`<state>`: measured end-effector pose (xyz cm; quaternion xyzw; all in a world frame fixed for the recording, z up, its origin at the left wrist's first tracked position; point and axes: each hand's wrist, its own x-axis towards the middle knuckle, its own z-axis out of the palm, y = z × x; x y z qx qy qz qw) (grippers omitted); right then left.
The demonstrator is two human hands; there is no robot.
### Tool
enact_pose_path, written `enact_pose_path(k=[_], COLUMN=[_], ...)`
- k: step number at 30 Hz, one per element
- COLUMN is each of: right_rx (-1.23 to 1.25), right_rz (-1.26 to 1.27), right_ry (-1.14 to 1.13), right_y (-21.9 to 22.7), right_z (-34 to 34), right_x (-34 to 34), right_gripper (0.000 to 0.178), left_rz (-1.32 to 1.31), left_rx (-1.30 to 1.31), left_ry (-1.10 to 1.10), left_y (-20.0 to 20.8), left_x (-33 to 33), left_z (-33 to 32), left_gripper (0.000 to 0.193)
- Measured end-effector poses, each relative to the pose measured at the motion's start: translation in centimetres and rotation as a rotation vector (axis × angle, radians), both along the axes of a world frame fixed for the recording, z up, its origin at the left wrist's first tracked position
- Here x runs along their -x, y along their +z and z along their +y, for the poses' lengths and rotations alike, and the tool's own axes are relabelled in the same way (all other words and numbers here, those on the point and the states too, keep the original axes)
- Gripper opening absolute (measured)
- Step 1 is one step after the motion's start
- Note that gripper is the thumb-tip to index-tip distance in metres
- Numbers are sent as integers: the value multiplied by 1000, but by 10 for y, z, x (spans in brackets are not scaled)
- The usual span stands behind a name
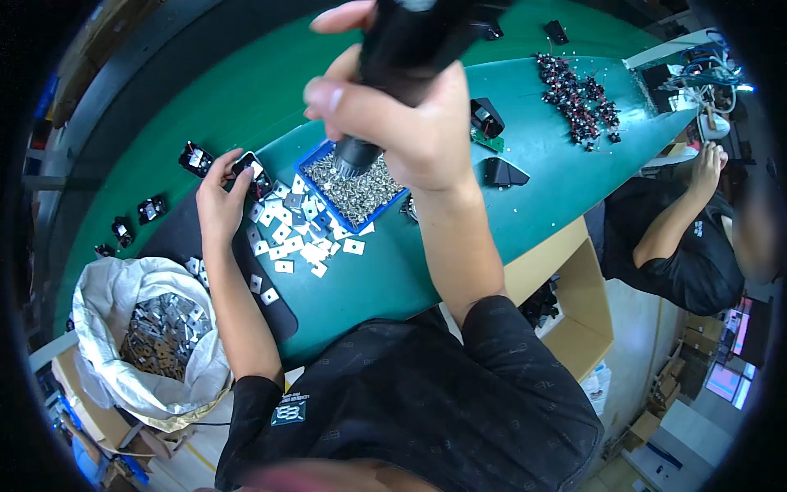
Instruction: Manually assemble electronic components using an electric screwdriver.
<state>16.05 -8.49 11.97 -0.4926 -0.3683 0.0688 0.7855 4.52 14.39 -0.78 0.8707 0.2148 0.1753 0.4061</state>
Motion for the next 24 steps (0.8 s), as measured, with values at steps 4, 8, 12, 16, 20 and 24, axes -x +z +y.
enact_pose_path(k=[4, 8, 12, 16, 20, 24], right_rx=[-182, -161, -228, -233, -182, -215], right_rz=[-36, -19, 9, 31, -11, -15], right_ry=[66, 149, 10, 281, 252, 230], right_y=[-5, -4, -9, -14, -13, -11], right_z=[-8, -16, -12, -8, -12, -17], right_x=[-5, -5, -8, -10, -11, -9], right_gripper=[52, 51, 53, 54, 54, 55], left_rz=[-165, -374, -415, -481, -416, -365], left_rx=[-213, -218, -121, -108, -20, 112], left_ry=[15, -108, -435, -436, -415, -372], left_y=[-3, 22, 45, 38, 30, 26], left_x=[-3, 0, -13, -18, -19, -16], left_z=[-6, -35, -86, -94, -99, -104], left_gripper=[33, 25, 30, 23, 19, 18])
